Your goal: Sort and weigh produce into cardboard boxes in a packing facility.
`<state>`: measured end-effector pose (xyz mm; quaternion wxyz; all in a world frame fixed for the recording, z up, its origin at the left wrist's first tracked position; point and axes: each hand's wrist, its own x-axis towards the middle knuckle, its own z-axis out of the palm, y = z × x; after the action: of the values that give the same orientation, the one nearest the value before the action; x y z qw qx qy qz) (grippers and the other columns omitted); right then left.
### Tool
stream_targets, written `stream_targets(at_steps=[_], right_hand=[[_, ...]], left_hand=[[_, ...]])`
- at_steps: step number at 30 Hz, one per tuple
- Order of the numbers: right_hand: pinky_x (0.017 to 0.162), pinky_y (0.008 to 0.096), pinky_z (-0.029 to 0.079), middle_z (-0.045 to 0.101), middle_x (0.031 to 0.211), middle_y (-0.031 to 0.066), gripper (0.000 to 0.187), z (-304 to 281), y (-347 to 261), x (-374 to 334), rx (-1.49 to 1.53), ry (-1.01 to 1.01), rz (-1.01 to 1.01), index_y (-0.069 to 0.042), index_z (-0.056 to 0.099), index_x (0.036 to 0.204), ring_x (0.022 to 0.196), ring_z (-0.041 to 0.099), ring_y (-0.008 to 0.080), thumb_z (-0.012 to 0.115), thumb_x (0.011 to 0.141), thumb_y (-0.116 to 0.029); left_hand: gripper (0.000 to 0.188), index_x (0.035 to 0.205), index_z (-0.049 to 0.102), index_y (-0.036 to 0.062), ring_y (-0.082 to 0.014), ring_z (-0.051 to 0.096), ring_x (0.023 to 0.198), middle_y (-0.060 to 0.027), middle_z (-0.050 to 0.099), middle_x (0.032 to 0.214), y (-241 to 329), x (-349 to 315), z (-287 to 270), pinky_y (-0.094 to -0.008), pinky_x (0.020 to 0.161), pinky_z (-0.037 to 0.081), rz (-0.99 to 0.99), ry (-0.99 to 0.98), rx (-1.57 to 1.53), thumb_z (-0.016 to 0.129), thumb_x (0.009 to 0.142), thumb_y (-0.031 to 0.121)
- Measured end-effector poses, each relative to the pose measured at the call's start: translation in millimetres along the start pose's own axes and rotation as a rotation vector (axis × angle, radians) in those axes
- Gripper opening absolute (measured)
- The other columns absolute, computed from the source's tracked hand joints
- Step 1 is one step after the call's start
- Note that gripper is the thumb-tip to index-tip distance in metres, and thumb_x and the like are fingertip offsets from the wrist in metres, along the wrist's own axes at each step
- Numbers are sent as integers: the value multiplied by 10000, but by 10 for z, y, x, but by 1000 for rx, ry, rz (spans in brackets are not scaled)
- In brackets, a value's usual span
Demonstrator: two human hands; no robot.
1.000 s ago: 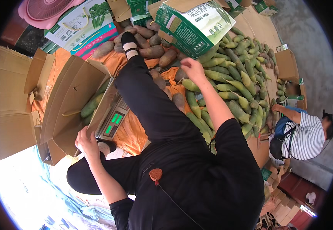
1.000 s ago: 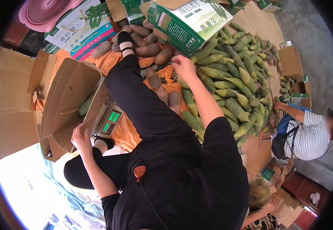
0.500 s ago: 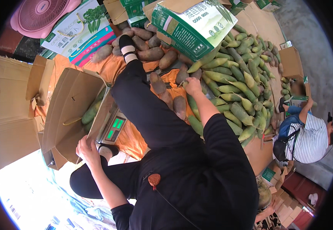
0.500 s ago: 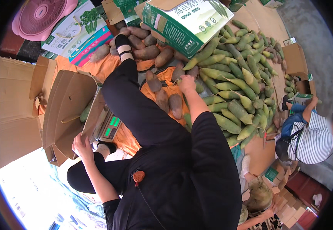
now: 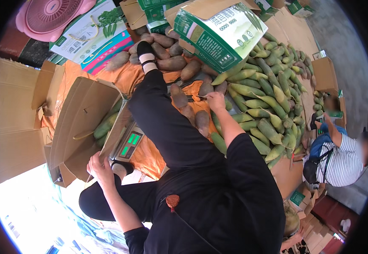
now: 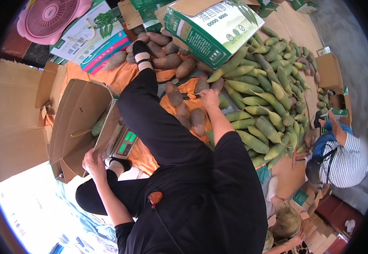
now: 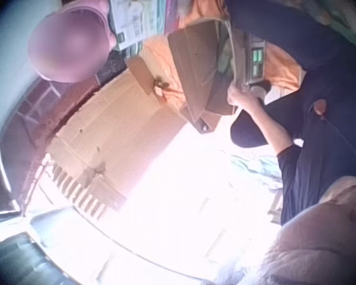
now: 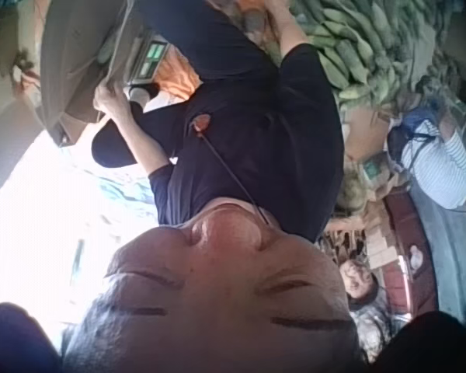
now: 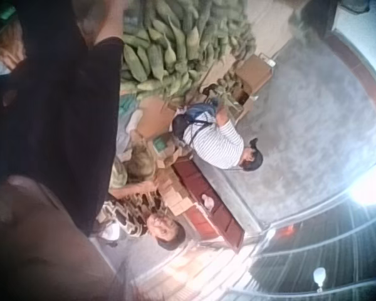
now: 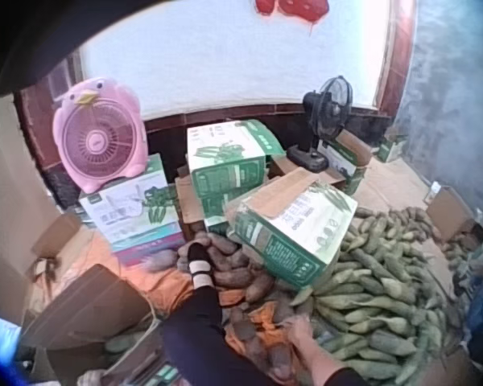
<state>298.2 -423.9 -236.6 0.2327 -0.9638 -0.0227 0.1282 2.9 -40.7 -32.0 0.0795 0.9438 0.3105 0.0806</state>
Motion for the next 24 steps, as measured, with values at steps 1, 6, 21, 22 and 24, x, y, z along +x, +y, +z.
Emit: stream_targets(at_steps=[1,6,21,22,24], right_hand=[[918,390,430,658,1000,104,178,18,-11,-21,20,24,-52,-123,709,912,987,570,323,583,819,-208],[850,349,468,683,945,120,176,-58,264,-133,299,67,-187,-48,696,908,898,634,279,563,844,-143],[790,341,489,573,1244,56,232,-1852,-1403,-558,965,-131,-36,-61,605,977,1048,547,164,475,966,-253],[815,368,505,564,1251,92,242,-1974,-1568,-599,1009,-162,-142,-42,593,984,1089,542,182,471,972,-251],[845,404,505,545,1265,133,247,-2186,-1902,-683,1116,-230,-282,-21,577,997,1119,535,210,460,977,-238]], left_hand=[[300,1036,602,72,-308,555,960,-113,606,952,-32,-30,-19,-423,932,348,-1,7,-8,647,740,82],[311,1020,617,75,-299,564,982,-112,621,971,-24,-40,-36,-430,931,356,-26,15,-11,678,716,82],[272,977,614,76,-279,561,913,-90,606,906,25,-24,-136,-401,881,365,-18,31,-68,690,717,94],[271,976,614,75,-279,561,911,-90,606,906,23,-20,-131,-402,881,365,-16,31,-69,690,716,94],[270,974,615,75,-278,561,910,-90,607,906,21,-10,-121,-403,880,365,-15,32,-70,690,716,93]])
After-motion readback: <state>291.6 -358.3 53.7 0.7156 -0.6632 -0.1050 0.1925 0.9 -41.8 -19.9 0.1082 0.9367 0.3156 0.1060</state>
